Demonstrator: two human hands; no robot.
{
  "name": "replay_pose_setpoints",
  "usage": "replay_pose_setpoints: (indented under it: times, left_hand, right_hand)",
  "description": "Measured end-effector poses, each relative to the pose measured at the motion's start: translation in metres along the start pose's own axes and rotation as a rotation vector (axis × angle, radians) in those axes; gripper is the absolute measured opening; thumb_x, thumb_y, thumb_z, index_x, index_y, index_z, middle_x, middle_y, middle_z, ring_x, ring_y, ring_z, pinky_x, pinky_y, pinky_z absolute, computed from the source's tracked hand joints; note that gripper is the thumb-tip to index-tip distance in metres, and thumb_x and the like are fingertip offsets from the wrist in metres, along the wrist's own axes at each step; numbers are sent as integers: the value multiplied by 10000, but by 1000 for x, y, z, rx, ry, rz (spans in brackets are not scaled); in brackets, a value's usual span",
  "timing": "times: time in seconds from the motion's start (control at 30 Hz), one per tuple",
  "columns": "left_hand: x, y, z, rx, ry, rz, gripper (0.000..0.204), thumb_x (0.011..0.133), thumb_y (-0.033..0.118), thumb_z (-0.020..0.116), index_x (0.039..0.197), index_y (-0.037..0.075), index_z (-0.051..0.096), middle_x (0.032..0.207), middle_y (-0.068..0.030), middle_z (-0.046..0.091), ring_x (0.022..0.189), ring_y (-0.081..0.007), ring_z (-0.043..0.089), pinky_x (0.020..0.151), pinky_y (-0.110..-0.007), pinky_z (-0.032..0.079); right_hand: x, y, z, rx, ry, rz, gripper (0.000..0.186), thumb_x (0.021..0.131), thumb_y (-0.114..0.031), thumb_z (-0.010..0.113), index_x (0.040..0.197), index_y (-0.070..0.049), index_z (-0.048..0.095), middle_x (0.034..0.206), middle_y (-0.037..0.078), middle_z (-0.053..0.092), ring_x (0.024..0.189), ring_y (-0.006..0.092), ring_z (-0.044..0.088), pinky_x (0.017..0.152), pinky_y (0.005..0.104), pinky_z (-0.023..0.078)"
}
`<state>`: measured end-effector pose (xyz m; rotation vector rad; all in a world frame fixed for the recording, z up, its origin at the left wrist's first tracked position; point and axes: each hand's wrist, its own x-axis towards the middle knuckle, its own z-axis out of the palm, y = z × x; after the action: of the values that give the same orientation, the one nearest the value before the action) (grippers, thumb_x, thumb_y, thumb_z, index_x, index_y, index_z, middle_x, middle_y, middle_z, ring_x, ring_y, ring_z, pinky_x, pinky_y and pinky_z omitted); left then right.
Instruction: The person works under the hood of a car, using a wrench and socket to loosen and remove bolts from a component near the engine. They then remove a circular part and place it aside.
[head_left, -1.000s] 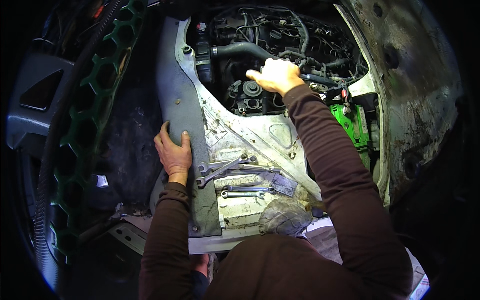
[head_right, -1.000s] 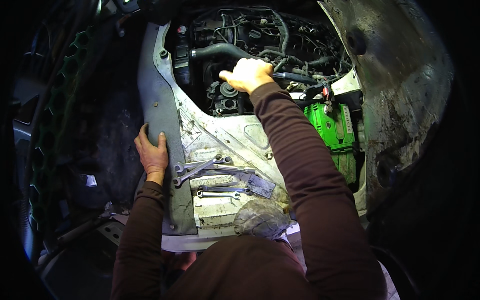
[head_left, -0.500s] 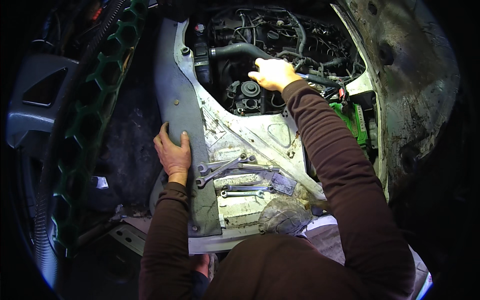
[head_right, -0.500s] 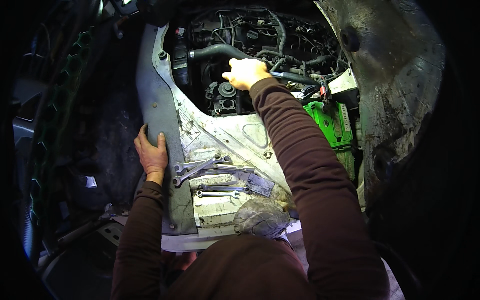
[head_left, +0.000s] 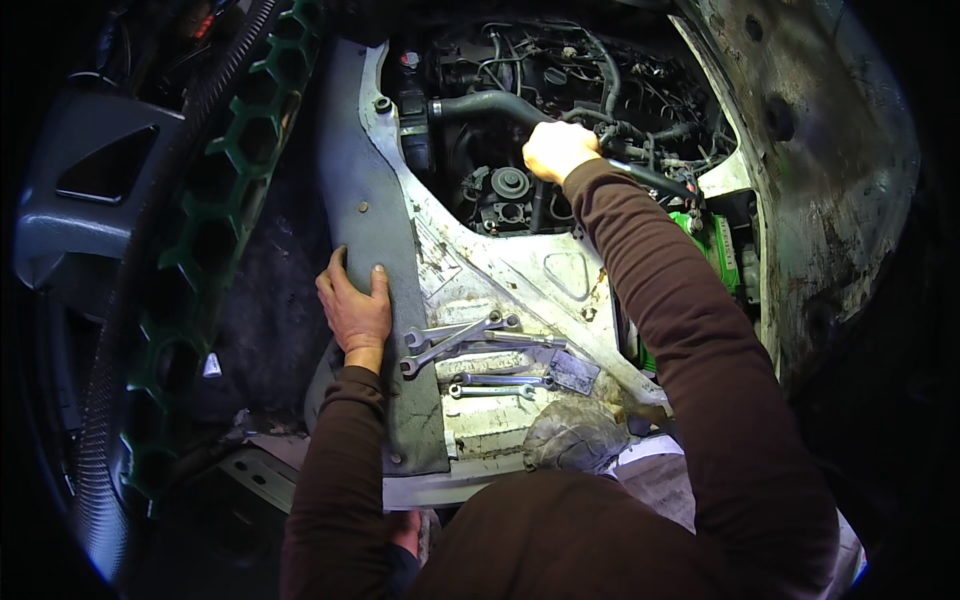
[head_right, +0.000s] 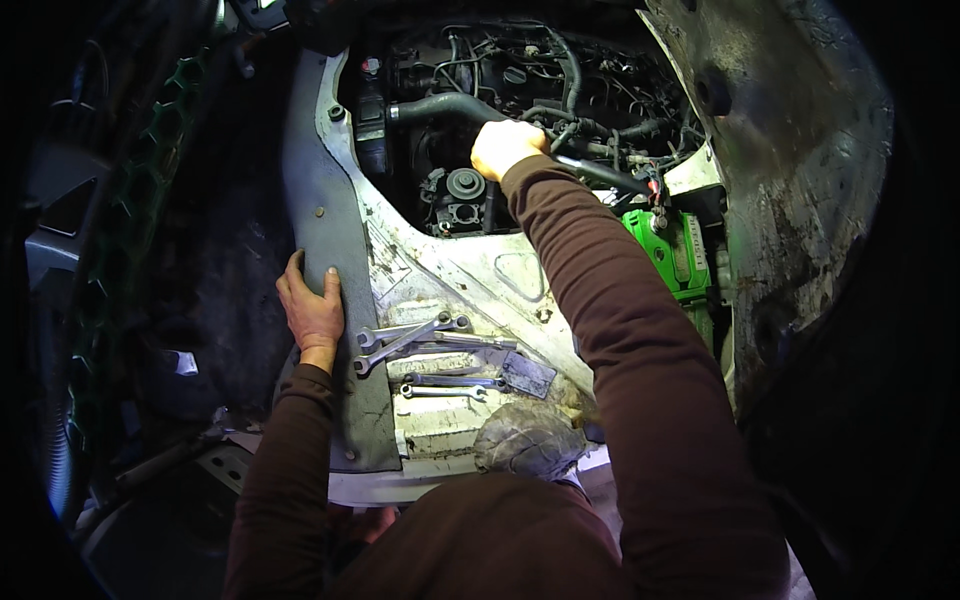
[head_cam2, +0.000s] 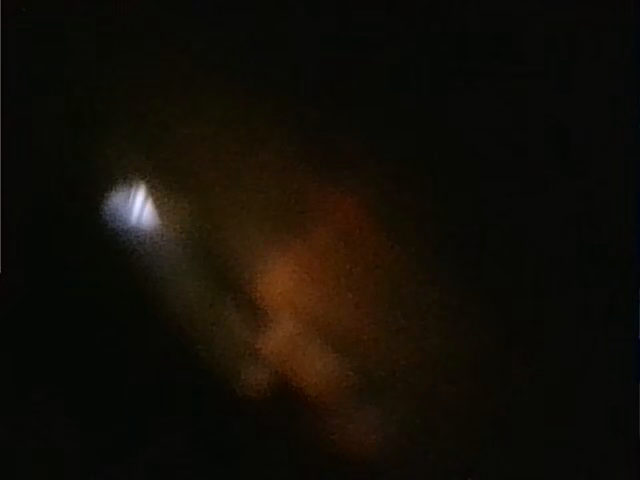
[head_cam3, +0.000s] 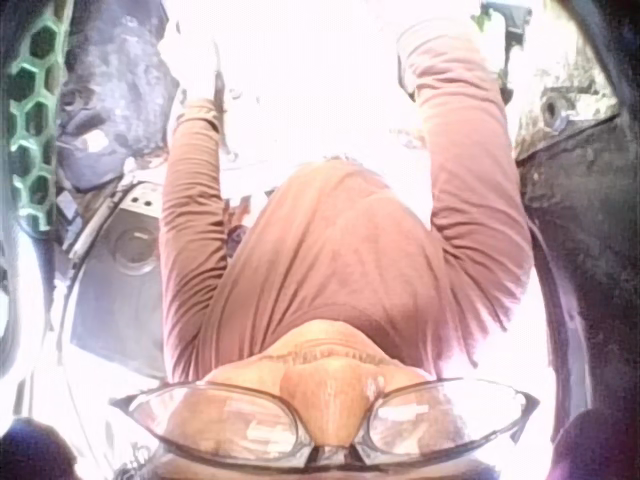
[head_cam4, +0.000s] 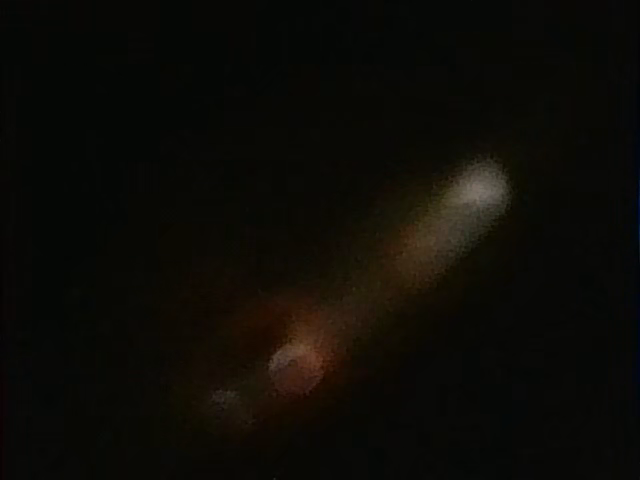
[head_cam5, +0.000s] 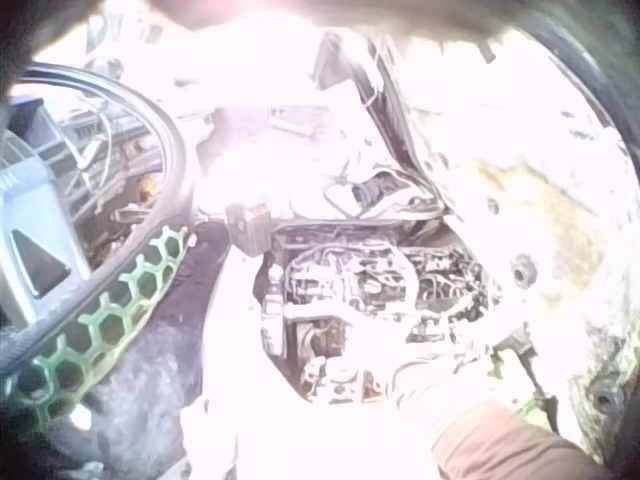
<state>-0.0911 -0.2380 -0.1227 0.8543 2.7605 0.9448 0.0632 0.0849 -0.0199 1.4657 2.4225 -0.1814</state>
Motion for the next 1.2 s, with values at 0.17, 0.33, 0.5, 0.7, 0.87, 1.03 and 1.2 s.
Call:
replay_pose_setpoints:
  times: [0.17,0.33,0.5,0.7,0.87,1.03,1.2]
  left_hand:
    - [-4,-5,-2,21,4,3,688,893,380,735,1496,158,491,1366,-183,523,1302,-401,519,1119,-499,434]
    - [-1,2,0,-4,-16,-1,688,887,378,738,1492,156,496,1365,-181,522,1301,-397,520,1117,-497,435]
    - [-1,0,-4,-7,-7,-1,690,882,381,742,1487,153,500,1362,-181,523,1296,-396,521,1112,-498,438]
    - [1,-2,-1,-2,20,28,695,881,387,740,1490,154,498,1352,-183,526,1289,-398,522,1113,-497,437]
    - [1,0,1,-9,1,24,698,884,390,740,1491,150,494,1346,-189,527,1287,-402,521,1112,-499,436]
    - [1,-1,-5,10,14,14,693,888,384,740,1494,153,492,1343,-187,527,1290,-403,519,1114,-498,433]
    - [-1,1,-3,1,-3,-3,686,886,364,745,1489,152,496,1347,-186,526,1294,-401,518,1117,-496,431]
  right_hand:
    - [-29,-32,-17,-169,84,-289,490,987,-527,626,1099,-83,798,1016,152,799,973,349,775,845,465,608]
    - [0,13,7,19,82,-277,427,967,-415,569,1135,-80,773,1086,178,784,1034,364,756,907,480,590]
    - [-7,-24,5,-179,95,-118,373,962,-415,669,1070,-89,816,1076,153,799,1012,312,777,857,439,606]
    - [-4,11,-1,60,108,-413,405,972,-410,597,1106,-54,737,1090,179,775,1078,360,731,954,487,561]
    - [1,-12,-2,-130,5,-20,330,925,-293,667,1153,-100,807,1156,160,789,1063,286,776,875,446,604]
    - [-10,-7,1,-105,200,-392,409,978,-459,617,1075,-100,786,1004,143,796,958,345,771,836,459,605]
    - [2,12,3,25,83,-304,343,961,-358,623,1140,-106,771,1081,162,788,1032,325,763,889,456,595]
